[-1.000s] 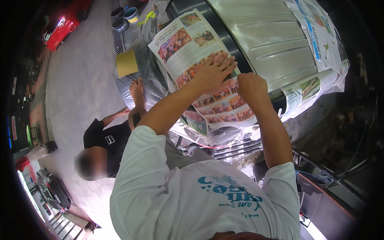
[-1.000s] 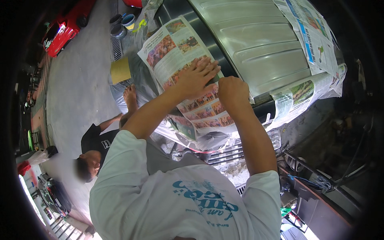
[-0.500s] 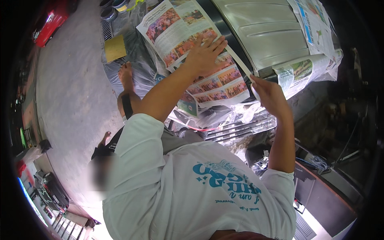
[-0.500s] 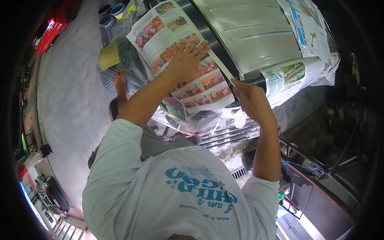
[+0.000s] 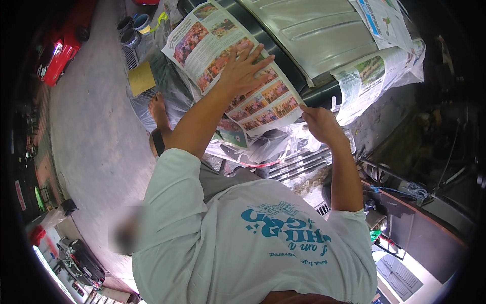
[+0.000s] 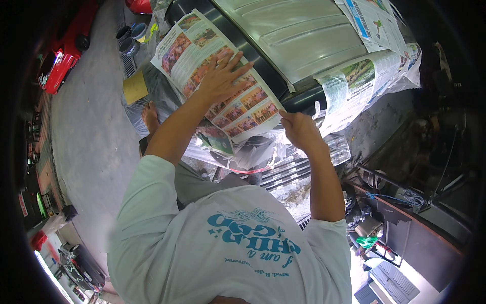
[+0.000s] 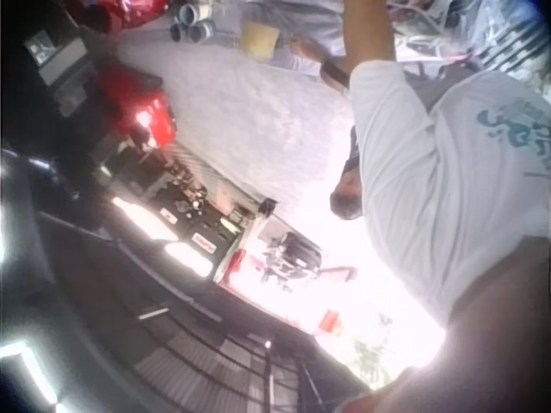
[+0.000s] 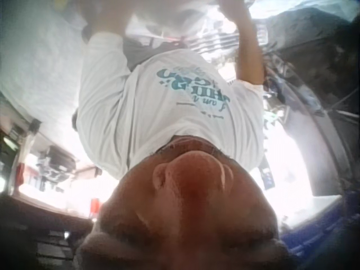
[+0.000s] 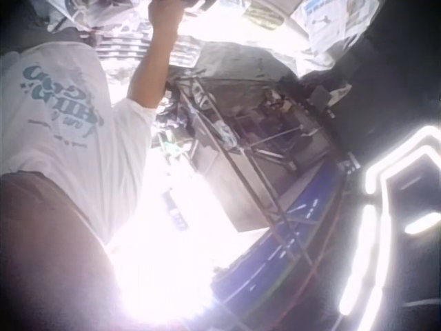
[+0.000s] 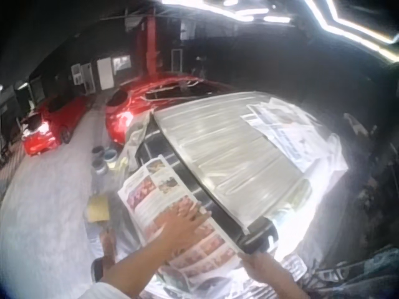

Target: The person places newspaper sheets over the hood of a car and secures them with masking tape. The person smooths the paper and applies tape along the edges to hold the newspaper in place.

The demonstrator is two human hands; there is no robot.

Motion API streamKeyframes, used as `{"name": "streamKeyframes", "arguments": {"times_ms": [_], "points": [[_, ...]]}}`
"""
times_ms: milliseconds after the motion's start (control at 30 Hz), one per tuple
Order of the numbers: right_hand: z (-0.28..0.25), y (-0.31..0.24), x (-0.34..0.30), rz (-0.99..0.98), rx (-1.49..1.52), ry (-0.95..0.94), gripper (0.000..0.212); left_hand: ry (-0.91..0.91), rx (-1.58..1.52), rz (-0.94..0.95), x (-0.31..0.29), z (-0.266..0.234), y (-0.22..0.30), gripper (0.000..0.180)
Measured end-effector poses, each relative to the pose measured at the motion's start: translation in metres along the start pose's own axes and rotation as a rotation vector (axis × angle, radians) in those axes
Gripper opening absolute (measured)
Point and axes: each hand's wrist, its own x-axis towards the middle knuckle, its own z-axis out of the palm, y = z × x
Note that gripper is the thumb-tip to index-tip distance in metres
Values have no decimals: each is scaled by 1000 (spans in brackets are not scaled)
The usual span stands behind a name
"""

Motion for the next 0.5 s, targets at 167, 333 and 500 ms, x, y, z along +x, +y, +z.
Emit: {"name": "streamKeyframes", "arguments": {"times_ms": [167, 333, 500], "points": [[1, 0, 2, 54, 36, -30, 39, 13, 6, 23, -2, 7, -4, 62], [1, -1, 1, 50, 49, -13, 36, -8, 44, 9, -2, 0, 3, 68], [3, 0, 0, 54, 27, -2, 35, -69, 108, 45, -9, -2, 26, 75]]}}
